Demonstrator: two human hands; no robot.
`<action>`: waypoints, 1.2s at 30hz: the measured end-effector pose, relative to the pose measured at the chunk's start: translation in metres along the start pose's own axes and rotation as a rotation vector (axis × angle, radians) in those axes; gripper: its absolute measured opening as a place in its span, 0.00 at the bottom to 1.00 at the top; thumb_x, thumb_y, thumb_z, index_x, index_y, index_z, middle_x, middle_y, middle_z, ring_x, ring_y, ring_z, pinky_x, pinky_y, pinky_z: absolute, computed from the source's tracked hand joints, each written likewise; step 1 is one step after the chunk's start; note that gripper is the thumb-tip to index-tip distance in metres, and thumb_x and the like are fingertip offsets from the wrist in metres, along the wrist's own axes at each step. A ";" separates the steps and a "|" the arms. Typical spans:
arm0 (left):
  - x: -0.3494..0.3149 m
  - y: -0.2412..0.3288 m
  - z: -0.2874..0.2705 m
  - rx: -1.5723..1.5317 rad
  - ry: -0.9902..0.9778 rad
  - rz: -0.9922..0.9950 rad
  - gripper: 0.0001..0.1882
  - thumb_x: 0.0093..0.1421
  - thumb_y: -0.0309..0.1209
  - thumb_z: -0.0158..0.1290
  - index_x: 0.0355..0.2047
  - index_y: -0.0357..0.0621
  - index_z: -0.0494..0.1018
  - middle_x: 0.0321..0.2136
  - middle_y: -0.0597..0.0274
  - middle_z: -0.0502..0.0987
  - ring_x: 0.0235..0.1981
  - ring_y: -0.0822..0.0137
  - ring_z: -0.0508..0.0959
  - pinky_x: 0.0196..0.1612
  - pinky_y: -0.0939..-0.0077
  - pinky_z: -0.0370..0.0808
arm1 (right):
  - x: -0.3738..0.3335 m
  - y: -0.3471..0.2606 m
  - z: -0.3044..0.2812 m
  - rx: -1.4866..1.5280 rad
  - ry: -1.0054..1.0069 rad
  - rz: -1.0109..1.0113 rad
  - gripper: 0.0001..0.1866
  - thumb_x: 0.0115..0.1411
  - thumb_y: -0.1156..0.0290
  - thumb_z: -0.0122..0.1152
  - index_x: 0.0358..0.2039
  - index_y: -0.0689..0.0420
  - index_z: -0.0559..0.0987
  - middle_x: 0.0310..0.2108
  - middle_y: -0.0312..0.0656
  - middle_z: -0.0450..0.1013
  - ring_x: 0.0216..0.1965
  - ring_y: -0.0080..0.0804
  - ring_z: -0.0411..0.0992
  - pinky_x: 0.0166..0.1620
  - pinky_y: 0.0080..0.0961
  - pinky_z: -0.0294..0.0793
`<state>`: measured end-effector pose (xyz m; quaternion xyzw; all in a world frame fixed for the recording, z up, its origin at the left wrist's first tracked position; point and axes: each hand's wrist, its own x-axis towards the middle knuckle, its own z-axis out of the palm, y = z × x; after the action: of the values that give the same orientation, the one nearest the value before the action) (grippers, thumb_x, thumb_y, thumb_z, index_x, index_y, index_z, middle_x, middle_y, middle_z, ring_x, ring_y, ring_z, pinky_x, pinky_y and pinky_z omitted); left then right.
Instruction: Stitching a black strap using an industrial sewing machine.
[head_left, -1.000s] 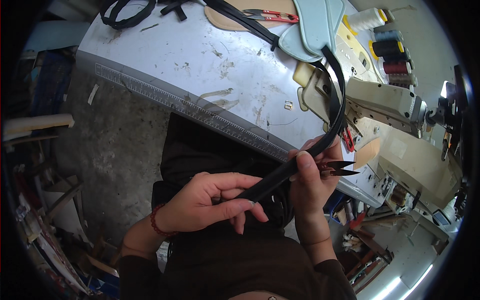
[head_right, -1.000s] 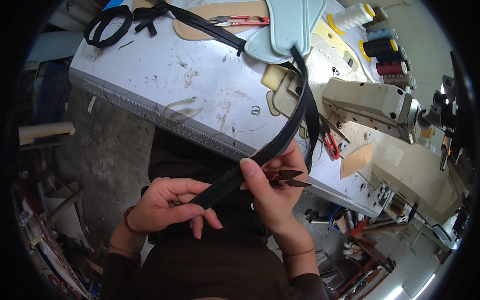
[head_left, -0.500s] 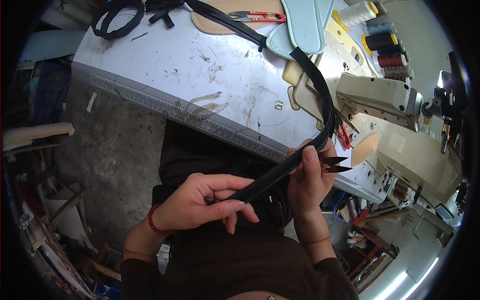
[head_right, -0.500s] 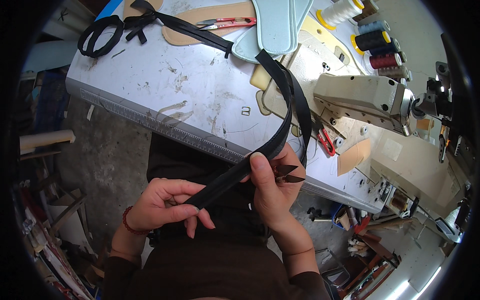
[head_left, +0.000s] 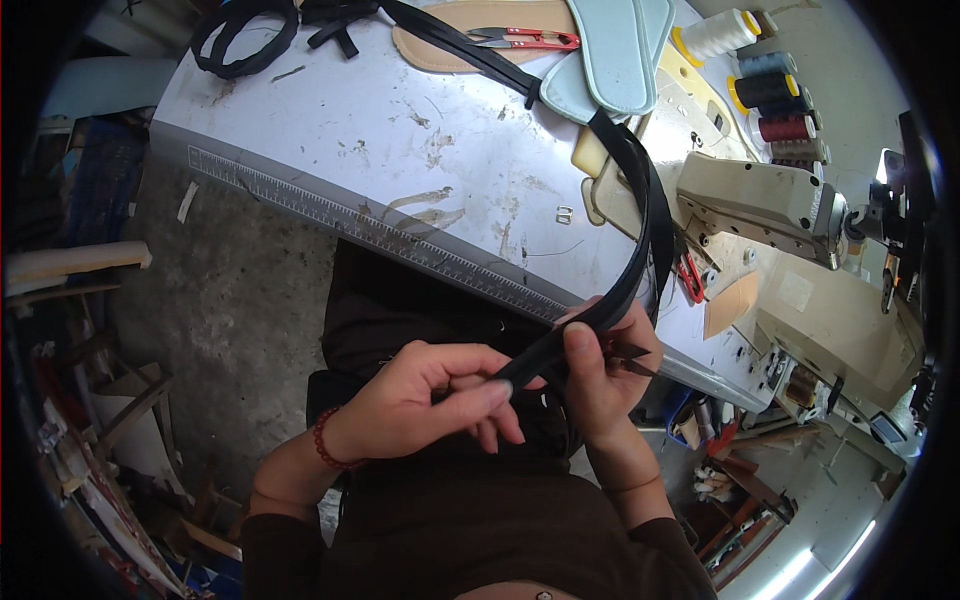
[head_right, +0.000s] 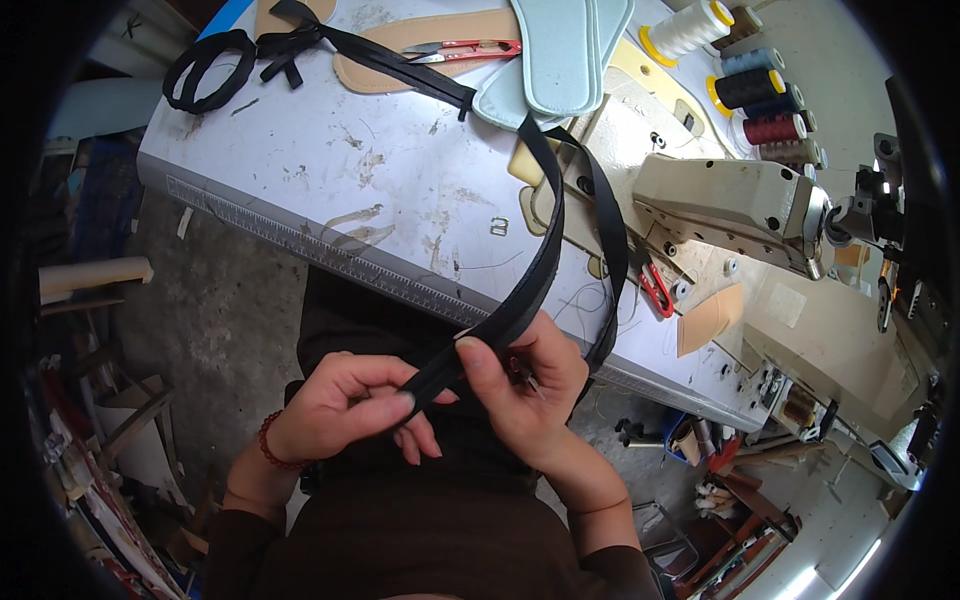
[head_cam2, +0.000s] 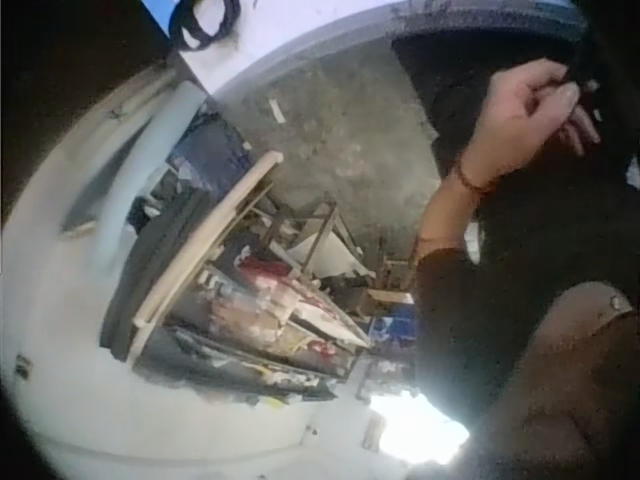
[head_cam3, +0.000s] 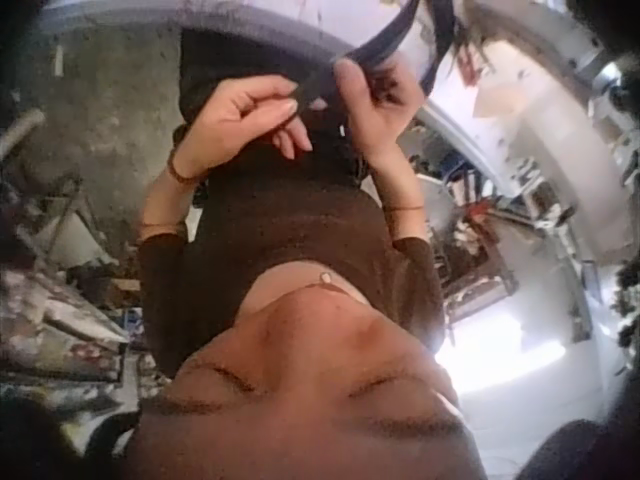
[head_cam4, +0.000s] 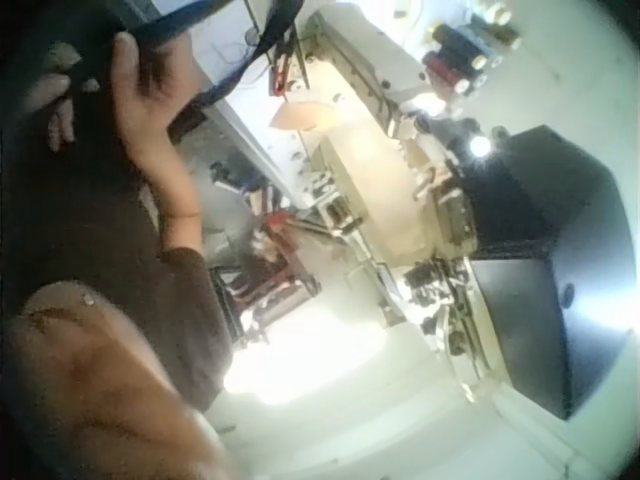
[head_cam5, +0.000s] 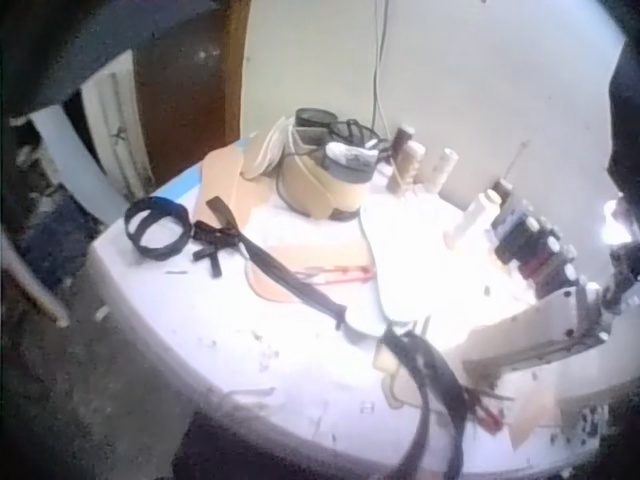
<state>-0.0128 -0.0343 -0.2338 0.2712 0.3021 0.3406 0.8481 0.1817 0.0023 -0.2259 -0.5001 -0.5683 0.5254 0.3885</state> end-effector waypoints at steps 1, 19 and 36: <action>0.001 0.001 0.003 -0.056 0.048 -0.051 0.12 0.63 0.21 0.45 0.45 0.28 0.71 0.26 0.49 0.79 0.26 0.68 0.80 0.30 0.81 0.77 | 0.000 0.001 0.000 0.003 -0.003 0.000 0.09 0.58 0.69 0.59 0.31 0.60 0.70 0.29 0.40 0.72 0.30 0.22 0.68 0.36 0.17 0.67; -0.012 -0.014 -0.008 0.271 0.158 0.188 0.06 0.63 0.26 0.50 0.29 0.37 0.67 0.14 0.67 0.74 0.15 0.81 0.73 0.19 0.89 0.68 | 0.020 0.002 -0.013 0.157 0.249 -0.049 0.06 0.56 0.75 0.60 0.34 0.59 0.73 0.31 0.41 0.75 0.19 0.13 0.59 0.21 0.10 0.54; -0.035 -0.018 -0.047 0.385 -0.054 0.148 0.08 0.61 0.23 0.49 0.39 0.33 0.75 0.27 0.61 0.81 0.29 0.72 0.79 0.33 0.80 0.74 | 0.151 -0.054 -0.024 0.427 0.243 -0.281 0.03 0.61 0.73 0.57 0.35 0.55 0.74 0.24 0.26 0.68 0.16 0.06 0.53 0.19 0.07 0.51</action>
<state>-0.0588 -0.0591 -0.2660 0.4588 0.3180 0.3305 0.7610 0.1663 0.1581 -0.1818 -0.3825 -0.4580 0.5102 0.6194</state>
